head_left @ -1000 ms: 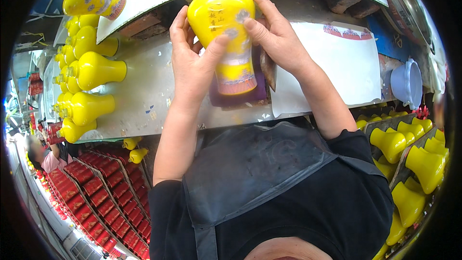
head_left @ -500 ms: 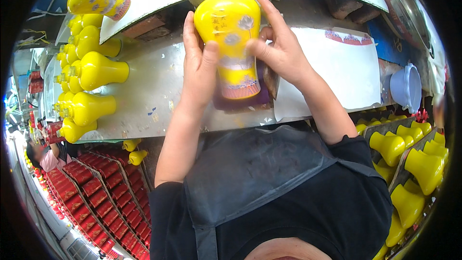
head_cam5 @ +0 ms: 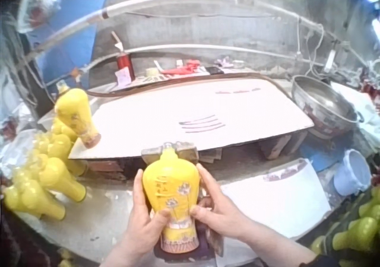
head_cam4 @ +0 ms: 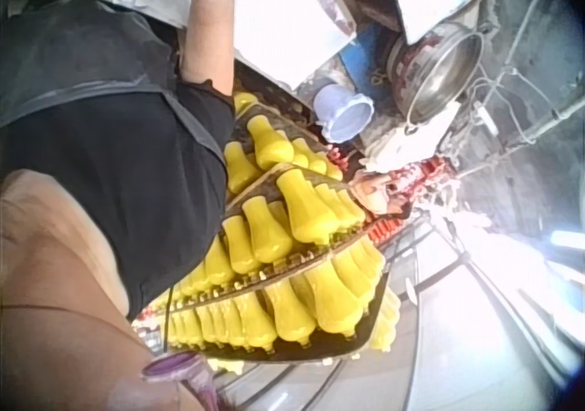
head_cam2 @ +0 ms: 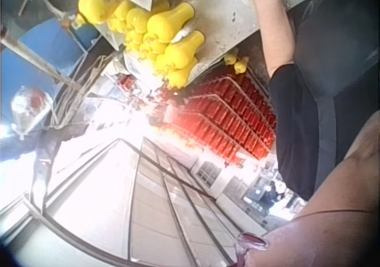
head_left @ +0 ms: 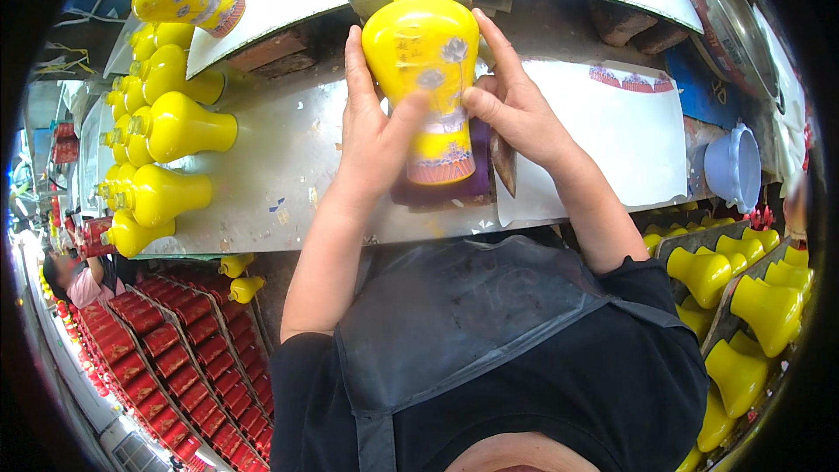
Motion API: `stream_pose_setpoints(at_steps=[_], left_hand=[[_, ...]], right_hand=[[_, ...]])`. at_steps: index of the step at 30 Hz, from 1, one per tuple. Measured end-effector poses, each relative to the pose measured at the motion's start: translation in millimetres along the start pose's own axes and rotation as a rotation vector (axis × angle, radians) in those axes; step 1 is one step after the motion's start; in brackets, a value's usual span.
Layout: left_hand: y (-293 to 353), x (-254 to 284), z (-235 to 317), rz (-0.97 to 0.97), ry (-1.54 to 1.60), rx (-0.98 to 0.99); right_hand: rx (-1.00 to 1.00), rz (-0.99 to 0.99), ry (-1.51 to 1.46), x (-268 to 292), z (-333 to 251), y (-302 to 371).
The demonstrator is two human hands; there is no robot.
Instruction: The person applies decorative stickers to a yellow ceramic vase, smoothing each sticker with fingers and a small tool to remove air bubbles. The person then places a thin band around the neck of the vase and continues to smooth the surface.
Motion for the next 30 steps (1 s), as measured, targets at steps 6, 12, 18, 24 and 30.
stream_pose_setpoints(at_steps=[6,12,18,24,30], left_hand=[[3.4,-2.8,0.9,-0.056,0.017,0.000],[-1.5,0.0,-5.9,0.052,-0.042,0.002],[4.7,-0.2,-10.1,0.048,0.090,-0.008],[12.7,-7.7,-12.7,-0.015,0.062,0.007],[13.5,-6.9,-13.3,-0.038,-0.031,-0.034]], right_hand=[[0.009,-0.025,0.018,-2.0,6.5,5.3],[0.010,-0.024,0.021,-1.4,11.3,7.5],[-0.006,0.031,-0.024,6.9,-2.2,0.9],[0.177,0.103,0.184,5.5,-18.2,-15.9],[0.202,0.117,0.159,5.8,-13.9,-18.4]])
Point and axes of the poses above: each hand's wrist, its own y-axis away from the middle knuckle, its own x-axis out of the back of the hand, z = x × y, the point moved 7 cm from there along -y, towards the middle knuckle, and after that the axes turned 15 degrees about -y, right-handed, at the moved point
